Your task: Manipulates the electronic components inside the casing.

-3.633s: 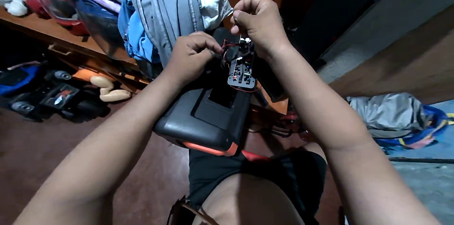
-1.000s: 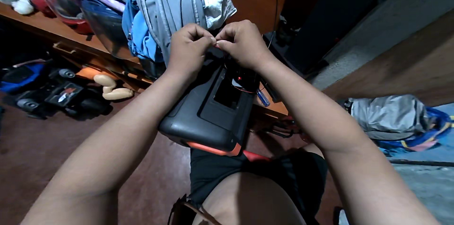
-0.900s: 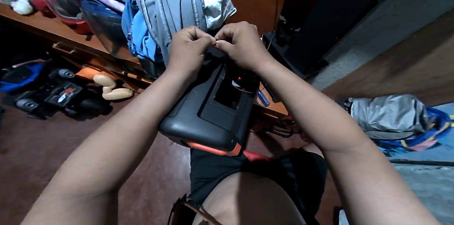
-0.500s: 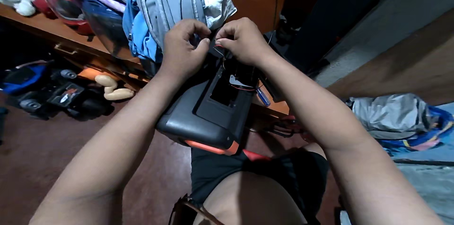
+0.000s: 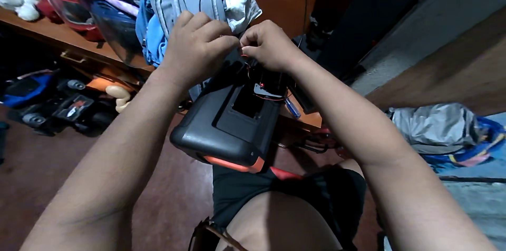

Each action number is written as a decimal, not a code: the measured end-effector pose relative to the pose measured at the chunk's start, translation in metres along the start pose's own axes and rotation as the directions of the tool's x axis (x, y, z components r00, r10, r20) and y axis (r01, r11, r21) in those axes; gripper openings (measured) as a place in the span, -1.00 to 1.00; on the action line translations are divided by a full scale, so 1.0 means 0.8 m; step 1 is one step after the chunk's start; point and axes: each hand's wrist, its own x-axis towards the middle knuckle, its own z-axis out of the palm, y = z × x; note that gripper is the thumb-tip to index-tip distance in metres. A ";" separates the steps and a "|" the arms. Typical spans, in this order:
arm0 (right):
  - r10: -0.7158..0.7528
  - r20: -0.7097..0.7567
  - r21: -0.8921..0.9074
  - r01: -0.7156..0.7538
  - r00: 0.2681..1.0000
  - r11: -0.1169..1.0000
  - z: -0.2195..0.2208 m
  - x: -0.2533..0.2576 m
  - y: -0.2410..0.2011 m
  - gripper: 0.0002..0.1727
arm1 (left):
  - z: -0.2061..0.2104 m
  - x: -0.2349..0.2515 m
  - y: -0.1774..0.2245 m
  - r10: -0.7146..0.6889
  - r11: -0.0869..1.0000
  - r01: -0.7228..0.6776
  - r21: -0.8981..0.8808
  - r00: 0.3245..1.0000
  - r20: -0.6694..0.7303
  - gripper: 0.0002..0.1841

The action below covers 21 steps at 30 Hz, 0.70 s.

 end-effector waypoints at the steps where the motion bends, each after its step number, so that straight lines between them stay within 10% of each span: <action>1: 0.001 0.007 -0.001 -0.001 1.000 1.000 0.000 0.000 0.000 -0.83 | 0.000 -0.001 -0.002 0.037 0.999 -0.037 0.020 0.999 0.009 -0.78; 16: -0.018 0.055 0.011 0.018 0.998 1.000 -0.005 0.002 0.003 -0.80 | -0.014 0.021 -0.020 0.351 0.927 -0.360 0.108 0.931 0.099 -0.77; 21: -0.012 0.022 -0.107 0.014 1.000 0.994 -0.004 -0.007 -0.011 -0.82 | 0.000 0.019 -0.013 0.142 0.985 -0.128 -0.116 0.982 0.123 -0.69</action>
